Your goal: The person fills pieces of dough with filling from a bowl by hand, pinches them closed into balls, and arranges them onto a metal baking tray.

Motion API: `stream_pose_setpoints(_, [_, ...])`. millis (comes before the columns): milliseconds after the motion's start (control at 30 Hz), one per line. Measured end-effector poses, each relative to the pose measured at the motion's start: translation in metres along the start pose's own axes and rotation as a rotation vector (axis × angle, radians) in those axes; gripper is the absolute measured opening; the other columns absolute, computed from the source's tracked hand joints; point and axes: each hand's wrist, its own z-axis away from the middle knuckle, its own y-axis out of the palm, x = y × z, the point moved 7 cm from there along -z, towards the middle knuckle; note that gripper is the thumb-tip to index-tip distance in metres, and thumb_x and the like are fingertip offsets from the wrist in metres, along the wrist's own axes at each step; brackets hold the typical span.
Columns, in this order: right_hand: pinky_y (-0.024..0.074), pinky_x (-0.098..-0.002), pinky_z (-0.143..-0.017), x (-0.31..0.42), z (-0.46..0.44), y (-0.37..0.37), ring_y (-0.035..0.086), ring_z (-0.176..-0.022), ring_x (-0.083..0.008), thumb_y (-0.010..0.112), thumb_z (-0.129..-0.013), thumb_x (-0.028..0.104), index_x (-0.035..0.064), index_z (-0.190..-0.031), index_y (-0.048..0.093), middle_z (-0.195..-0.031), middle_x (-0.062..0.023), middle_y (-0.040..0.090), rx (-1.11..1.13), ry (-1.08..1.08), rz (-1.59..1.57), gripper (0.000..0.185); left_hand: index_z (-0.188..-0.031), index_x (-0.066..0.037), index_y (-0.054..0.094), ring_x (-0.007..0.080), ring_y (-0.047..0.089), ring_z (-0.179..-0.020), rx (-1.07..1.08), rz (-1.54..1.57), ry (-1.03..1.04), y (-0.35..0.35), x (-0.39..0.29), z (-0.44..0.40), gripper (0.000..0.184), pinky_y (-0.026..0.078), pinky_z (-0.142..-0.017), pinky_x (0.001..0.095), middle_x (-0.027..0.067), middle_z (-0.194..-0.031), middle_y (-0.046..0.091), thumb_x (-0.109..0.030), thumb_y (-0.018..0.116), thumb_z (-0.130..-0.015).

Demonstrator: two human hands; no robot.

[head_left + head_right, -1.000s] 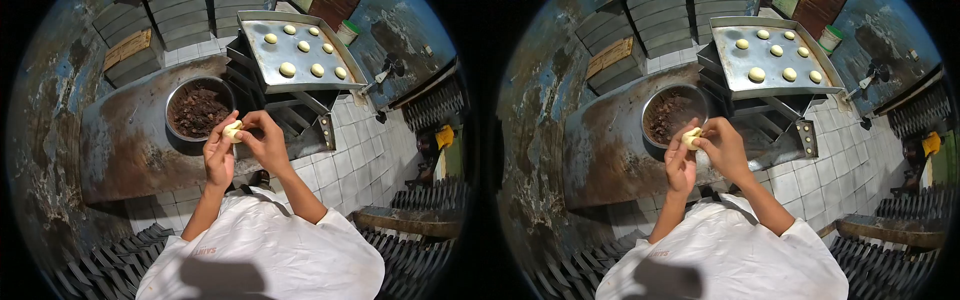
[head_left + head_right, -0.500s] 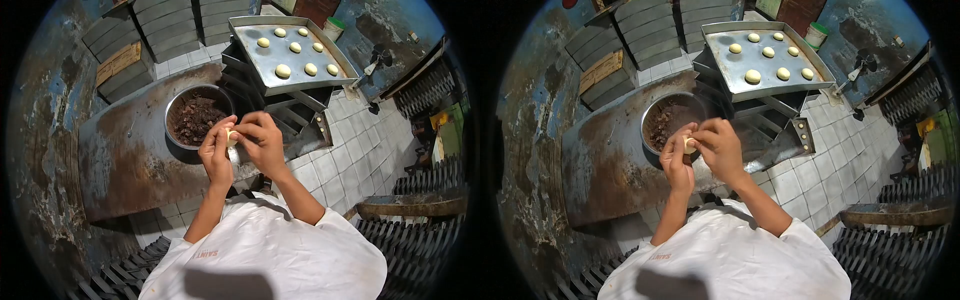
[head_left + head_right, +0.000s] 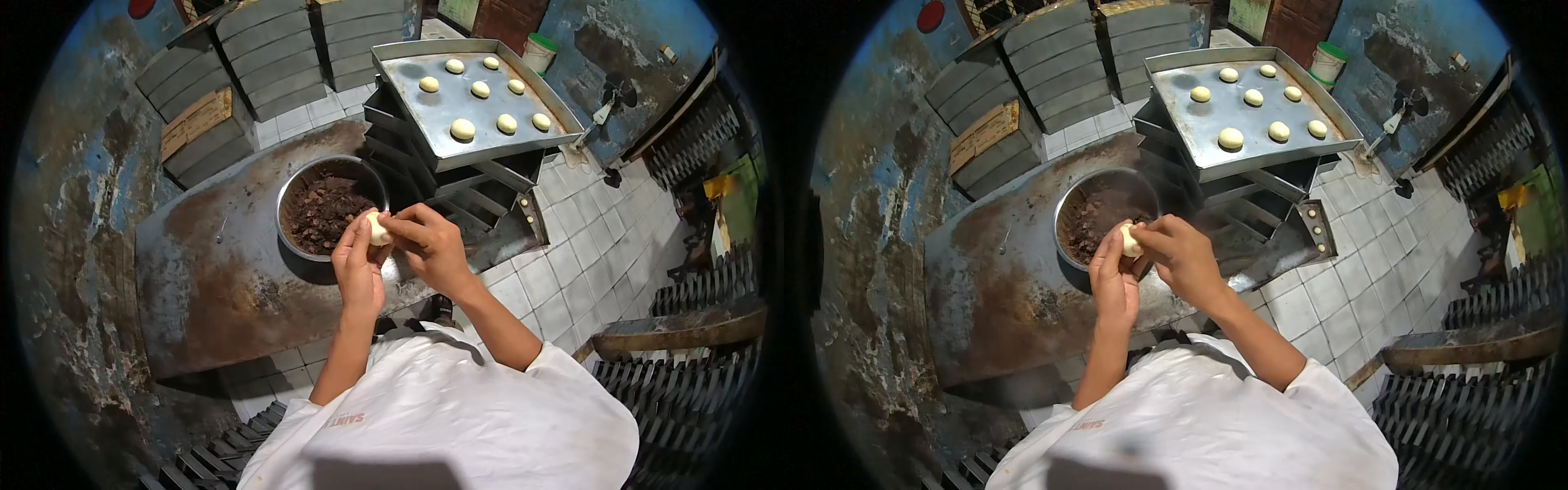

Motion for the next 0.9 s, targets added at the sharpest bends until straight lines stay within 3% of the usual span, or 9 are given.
stream_pose_setpoints(33, [0.0567, -0.0341, -0.080, 0.004, -0.001, -0.002, 0.069, -0.092, -0.0280, 0.081, -0.081, 0.009, 0.0052, -0.110, 0.074, -0.107, -0.0099, 0.064, -0.029, -0.084, 0.106, 0.030, -0.124, -0.002, 0.068, 0.0145, 0.070, -0.102, 0.021, -0.019, 0.027, 0.008, -0.005, 0.003, 0.028, 0.060, -0.086, 0.0275, 0.0122, -0.120, 0.071, -0.021, 0.057, -0.107])
stream_pose_setpoints(133, [0.0568, -0.0326, -0.081, 0.010, -0.013, -0.014, 0.070, -0.093, -0.0242, 0.080, -0.083, 0.007, 0.0060, -0.107, 0.074, -0.106, -0.0085, 0.065, -0.125, -0.050, 0.063, 0.025, -0.123, -0.003, 0.068, 0.0160, 0.068, -0.110, 0.118, -0.125, 0.125, 0.025, -0.014, 0.005, 0.028, 0.059, -0.092, 0.0302, 0.0119, -0.126, 0.069, -0.023, 0.055, -0.108])
stream_pose_setpoints(267, [0.0567, -0.0294, -0.078, -0.012, -0.020, -0.011, 0.070, -0.088, -0.0155, 0.080, -0.085, 0.005, 0.0005, -0.098, 0.075, -0.087, -0.0046, 0.067, -0.049, 0.404, -0.587, 0.015, -0.123, -0.003, 0.068, 0.0182, 0.065, -0.116, 0.232, -0.136, 0.255, 0.032, -0.012, -0.001, 0.024, 0.056, -0.098, 0.0311, 0.0127, -0.132, 0.066, -0.016, 0.056, -0.107])
stream_pose_setpoints(400, [0.0552, -0.0281, -0.073, -0.011, -0.016, -0.012, 0.068, -0.079, -0.0136, 0.079, -0.085, 0.003, -0.0001, -0.108, 0.076, -0.086, -0.0059, 0.068, -0.138, 0.201, -0.424, 0.024, -0.111, -0.001, 0.065, 0.0160, 0.063, -0.115, 0.149, -0.053, 0.367, 0.043, -0.009, 0.000, 0.017, 0.050, -0.099, 0.0305, 0.0143, -0.123, 0.068, -0.015, 0.057, -0.107])
stream_pose_setpoints(567, [0.0542, -0.0301, -0.072, 0.012, -0.014, -0.013, 0.068, -0.079, -0.0192, 0.075, -0.087, 0.001, 0.0041, -0.109, 0.077, -0.090, -0.0081, 0.068, -0.096, 0.175, -0.319, 0.022, -0.102, -0.003, 0.062, 0.0085, 0.061, -0.079, -0.052, -0.087, 0.273, 0.024, 0.000, -0.018, 0.020, 0.052, -0.074, 0.0250, 0.0072, -0.097, 0.069, -0.021, 0.057, -0.108])
stream_pose_setpoints(667, [0.0547, -0.0328, -0.072, 0.002, -0.009, -0.016, 0.067, -0.077, -0.0213, 0.077, -0.086, 0.003, 0.0052, -0.107, 0.077, -0.094, -0.0083, 0.068, -0.019, 0.039, -0.144, 0.021, -0.097, -0.001, 0.063, 0.0105, 0.064, -0.081, 0.003, -0.094, 0.247, 0.031, -0.002, -0.017, 0.023, 0.053, -0.075, 0.0257, 0.0072, -0.093, 0.069, -0.021, 0.057, -0.108])
stream_pose_setpoints(733, [0.0547, -0.0337, -0.072, -0.008, -0.010, -0.019, 0.067, -0.076, -0.0231, 0.080, -0.083, 0.006, 0.0057, -0.105, 0.077, -0.095, -0.0074, 0.068, -0.049, 0.127, -0.137, 0.022, -0.096, 0.001, 0.068, 0.0157, 0.068, -0.094, 0.033, -0.145, 0.285, 0.042, -0.005, -0.012, 0.030, 0.054, -0.084, 0.0278, 0.0122, -0.101, 0.073, -0.023, 0.055, -0.108])
stream_pose_setpoints(833, [0.0549, -0.0319, -0.072, -0.011, -0.017, -0.031, 0.067, -0.075, -0.0205, 0.085, -0.080, 0.011, 0.0060, -0.102, 0.077, -0.089, -0.0084, 0.068, -0.139, 0.168, -0.152, 0.024, -0.111, 0.008, 0.073, 0.0265, 0.064, -0.122, 0.175, -0.194, 0.298, 0.057, -0.010, -0.008, 0.040, 0.050, -0.103, 0.0356, 0.0223, -0.134, 0.065, -0.025, 0.049, -0.110])
stream_pose_setpoints(900, [0.0555, -0.0301, -0.074, -0.022, -0.014, -0.026, 0.068, -0.079, -0.0155, 0.083, -0.081, 0.010, 0.0021, -0.098, 0.077, -0.089, -0.0073, 0.070, -0.124, 0.256, -0.401, 0.020, -0.114, 0.008, 0.071, 0.0264, 0.063, -0.123, 0.235, -0.200, 0.296, 0.063, -0.016, -0.005, 0.038, 0.049, -0.105, 0.0363, 0.0221, -0.138, 0.063, -0.022, 0.049, -0.109])
